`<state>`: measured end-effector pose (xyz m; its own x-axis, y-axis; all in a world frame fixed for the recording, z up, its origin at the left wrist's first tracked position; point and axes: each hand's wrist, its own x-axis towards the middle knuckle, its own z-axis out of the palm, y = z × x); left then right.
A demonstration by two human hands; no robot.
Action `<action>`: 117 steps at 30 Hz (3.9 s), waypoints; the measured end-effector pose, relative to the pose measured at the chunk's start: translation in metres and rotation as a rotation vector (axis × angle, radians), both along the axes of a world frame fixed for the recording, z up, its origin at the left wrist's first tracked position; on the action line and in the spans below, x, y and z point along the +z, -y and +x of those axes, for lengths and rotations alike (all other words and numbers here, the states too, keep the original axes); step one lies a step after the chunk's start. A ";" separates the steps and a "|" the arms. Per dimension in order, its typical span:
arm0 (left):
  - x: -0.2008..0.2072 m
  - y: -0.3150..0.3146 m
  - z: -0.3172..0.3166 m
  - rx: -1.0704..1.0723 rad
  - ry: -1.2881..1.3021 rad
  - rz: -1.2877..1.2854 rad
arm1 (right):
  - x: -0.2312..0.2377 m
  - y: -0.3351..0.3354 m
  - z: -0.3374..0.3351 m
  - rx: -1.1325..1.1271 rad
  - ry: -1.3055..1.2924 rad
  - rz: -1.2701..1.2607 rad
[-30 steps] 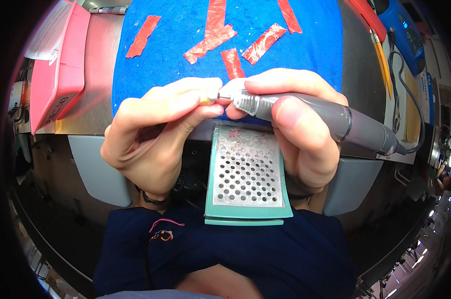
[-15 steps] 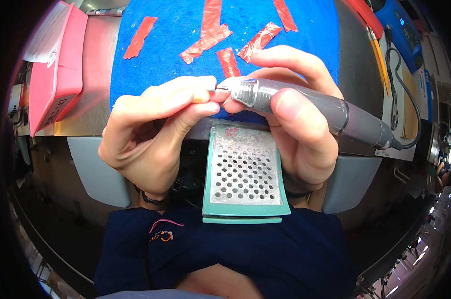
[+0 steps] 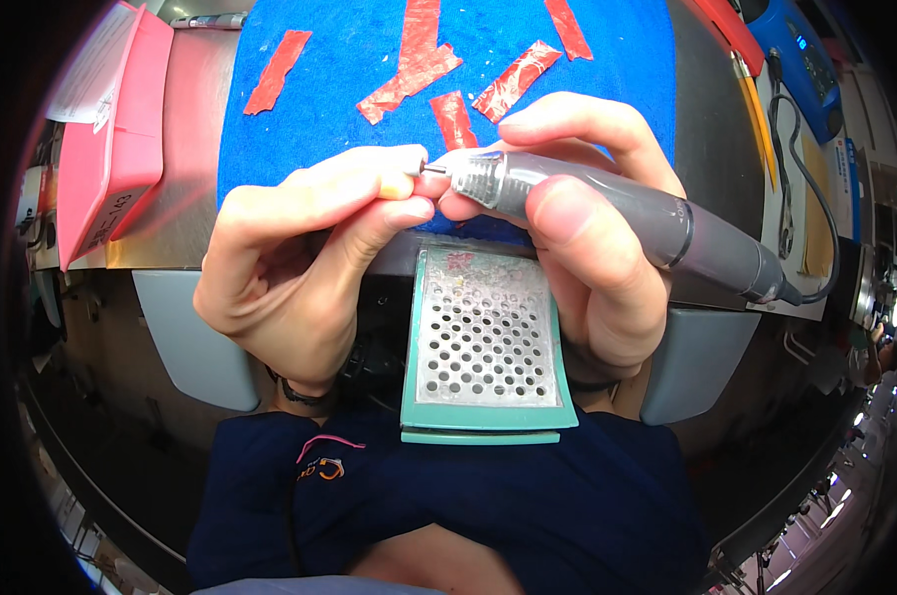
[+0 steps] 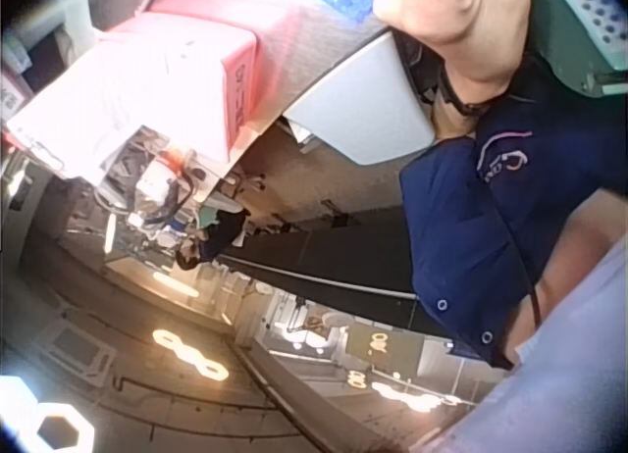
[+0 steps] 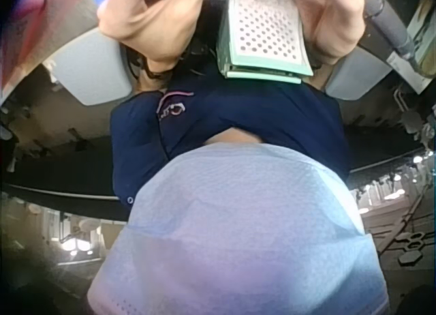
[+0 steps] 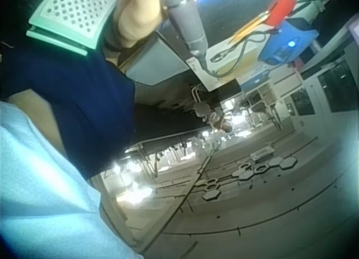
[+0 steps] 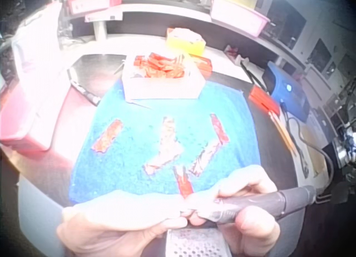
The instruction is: Polishing a dental crown using a rotary tool.
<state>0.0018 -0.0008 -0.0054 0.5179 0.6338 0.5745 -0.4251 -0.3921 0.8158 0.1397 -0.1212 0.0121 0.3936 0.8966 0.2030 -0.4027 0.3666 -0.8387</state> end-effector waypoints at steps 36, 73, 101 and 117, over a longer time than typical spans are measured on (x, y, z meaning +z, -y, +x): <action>0.001 -0.002 -0.001 0.035 0.002 0.029 | 0.002 0.000 -0.001 0.035 -0.002 -0.003; -0.001 -0.003 -0.001 0.008 0.020 0.017 | 0.000 -0.001 -0.002 -0.003 0.030 0.007; 0.003 -0.001 -0.003 0.035 -0.067 0.045 | -0.004 0.001 0.005 0.069 0.019 0.047; 0.000 -0.001 -0.001 0.010 -0.008 0.008 | -0.001 0.001 -0.001 0.025 0.041 0.016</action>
